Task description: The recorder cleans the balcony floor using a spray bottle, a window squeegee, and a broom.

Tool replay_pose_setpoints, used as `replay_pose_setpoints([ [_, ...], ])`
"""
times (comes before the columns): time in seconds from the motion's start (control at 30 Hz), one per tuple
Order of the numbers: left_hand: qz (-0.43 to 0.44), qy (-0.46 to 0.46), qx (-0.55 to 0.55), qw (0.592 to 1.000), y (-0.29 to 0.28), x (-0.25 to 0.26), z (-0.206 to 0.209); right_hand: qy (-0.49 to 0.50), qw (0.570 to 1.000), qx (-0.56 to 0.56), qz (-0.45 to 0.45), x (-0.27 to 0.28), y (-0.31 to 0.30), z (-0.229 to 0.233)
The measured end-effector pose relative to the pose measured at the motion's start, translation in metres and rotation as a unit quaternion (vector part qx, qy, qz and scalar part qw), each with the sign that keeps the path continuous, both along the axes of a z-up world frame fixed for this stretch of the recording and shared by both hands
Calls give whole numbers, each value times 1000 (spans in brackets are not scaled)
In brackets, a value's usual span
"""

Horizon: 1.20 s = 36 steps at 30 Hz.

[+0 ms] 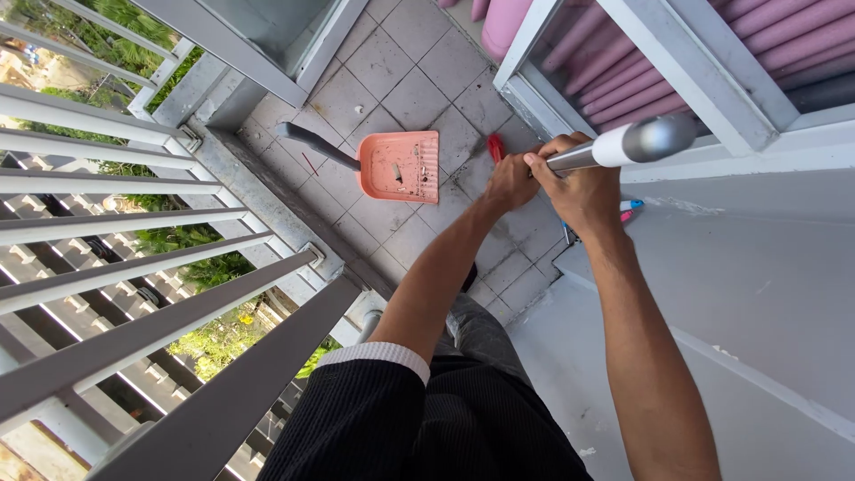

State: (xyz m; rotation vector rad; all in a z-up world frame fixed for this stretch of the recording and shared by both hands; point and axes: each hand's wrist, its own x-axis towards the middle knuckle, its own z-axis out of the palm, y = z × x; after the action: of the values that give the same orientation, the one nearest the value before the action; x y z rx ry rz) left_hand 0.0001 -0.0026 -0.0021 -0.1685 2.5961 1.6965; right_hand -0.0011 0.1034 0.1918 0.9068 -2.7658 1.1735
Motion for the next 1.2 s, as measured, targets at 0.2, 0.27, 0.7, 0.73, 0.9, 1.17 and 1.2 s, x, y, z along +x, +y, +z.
replay_pose_setpoints([
  [0.2, -34, -48, -9, 998, -16, -2, -5, 23, 1000, -1, -3, 9, -14, 4],
  [0.27, -40, -34, -18, 998, -20, -3, -20, 48, 999, -1, 1, 10, -16, 4],
  [0.7, -84, -80, -60, 991, -56, 2, -11, -37, 999, -26, 11, 10, -38, 0],
  [0.73, -83, -82, -60, 991, -57, 3, -12, -38, 999, -26, 12, 10, -38, 0],
  [0.9, -86, -71, -72, 991, -65, 11, -5, -12, 999, -40, 27, 14, -44, 0],
  [1.17, -70, -64, -77, 993, -74, 16, -1, -43, 998, -49, 14, 19, -47, 1],
  [1.2, -65, -62, -85, 992, -77, 13, -2, -44, 998, -51, 11, 18, -49, 2],
])
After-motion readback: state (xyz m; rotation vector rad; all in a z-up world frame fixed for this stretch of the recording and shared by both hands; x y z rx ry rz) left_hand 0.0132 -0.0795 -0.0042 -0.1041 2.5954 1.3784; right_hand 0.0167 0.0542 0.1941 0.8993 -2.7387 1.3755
